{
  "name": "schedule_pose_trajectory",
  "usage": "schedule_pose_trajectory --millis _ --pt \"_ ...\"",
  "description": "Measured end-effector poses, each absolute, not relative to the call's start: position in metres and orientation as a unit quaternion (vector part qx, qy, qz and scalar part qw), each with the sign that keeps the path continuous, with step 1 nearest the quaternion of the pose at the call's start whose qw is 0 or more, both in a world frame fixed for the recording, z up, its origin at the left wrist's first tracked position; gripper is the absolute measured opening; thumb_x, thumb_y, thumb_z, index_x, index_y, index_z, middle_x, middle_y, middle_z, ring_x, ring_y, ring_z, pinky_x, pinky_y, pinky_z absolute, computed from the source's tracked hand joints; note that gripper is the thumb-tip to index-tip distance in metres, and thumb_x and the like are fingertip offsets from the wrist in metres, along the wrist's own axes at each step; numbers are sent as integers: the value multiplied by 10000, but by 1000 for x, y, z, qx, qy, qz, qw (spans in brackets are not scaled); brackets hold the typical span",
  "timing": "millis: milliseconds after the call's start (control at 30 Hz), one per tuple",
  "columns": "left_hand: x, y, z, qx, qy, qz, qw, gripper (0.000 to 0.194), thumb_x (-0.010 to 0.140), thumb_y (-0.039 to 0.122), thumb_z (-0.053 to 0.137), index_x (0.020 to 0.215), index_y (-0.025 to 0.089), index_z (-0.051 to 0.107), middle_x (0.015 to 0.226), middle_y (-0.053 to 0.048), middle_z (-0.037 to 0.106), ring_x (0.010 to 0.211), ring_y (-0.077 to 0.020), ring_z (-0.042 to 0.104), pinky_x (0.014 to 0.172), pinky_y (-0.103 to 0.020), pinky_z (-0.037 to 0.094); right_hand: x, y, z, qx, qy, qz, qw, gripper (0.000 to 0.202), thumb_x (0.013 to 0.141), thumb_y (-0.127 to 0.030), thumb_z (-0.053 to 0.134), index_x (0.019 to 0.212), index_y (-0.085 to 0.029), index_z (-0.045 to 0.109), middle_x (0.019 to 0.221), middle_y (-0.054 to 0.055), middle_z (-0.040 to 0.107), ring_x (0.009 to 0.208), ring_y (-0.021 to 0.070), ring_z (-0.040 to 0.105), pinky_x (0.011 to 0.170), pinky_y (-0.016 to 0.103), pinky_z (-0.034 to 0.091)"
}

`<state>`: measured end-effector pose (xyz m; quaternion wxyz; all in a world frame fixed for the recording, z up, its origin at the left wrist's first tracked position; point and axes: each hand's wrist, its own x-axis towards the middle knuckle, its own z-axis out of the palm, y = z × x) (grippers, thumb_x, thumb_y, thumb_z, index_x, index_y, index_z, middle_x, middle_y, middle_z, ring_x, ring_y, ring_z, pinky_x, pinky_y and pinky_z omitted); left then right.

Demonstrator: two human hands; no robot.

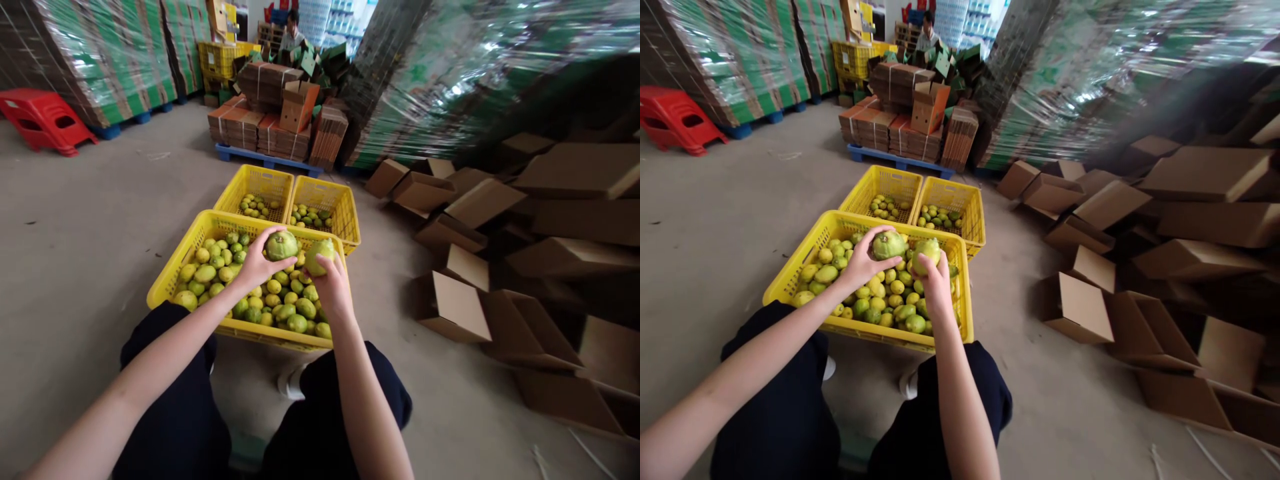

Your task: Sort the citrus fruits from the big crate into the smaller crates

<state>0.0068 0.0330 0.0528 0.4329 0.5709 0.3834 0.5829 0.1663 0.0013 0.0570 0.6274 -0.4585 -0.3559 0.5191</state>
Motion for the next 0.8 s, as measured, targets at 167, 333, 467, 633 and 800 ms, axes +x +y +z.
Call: schedule_pose_trajectory --millis 167,333,467,633,800 --pt "11 22 62 530 346 619 464 414 576 144 896 958 223 756 1204 -91 681 1277 -285 558 1175 -374 333 162 -1 53 -488 -497 386 605 426 730 -342 738 1131 -287 605 1177 21 667 1045 236 633 904 402 541" --pt "10 20 61 534 347 611 470 352 610 125 871 926 248 777 1222 -88 650 1310 -292 516 1194 -379 291 162 -1 50 -480 -522 346 615 478 736 -357 785 1164 -281 587 1224 48 650 1071 245 649 946 436 536" --pt "10 23 55 575 359 590 439 296 703 215 836 985 277 772 1253 -84 634 1311 -286 505 1201 -405 279 162 0 49 -481 -503 360 622 490 712 -357 814 1138 -270 588 1185 48 659 1025 234 664 936 429 543" --pt "13 22 54 557 361 598 449 303 660 188 864 942 264 785 1207 -78 659 1289 -278 525 1194 -374 289 161 -1 51 -487 -467 392 625 485 683 -340 832 1098 -260 594 1141 38 670 977 225 681 916 420 553" --pt "15 22 56 458 368 611 530 411 631 149 876 1001 262 739 1159 -49 681 1247 -265 556 1143 -379 381 161 -3 57 -495 -450 395 629 472 663 -341 837 1061 -258 598 1090 29 690 918 217 689 859 396 566"
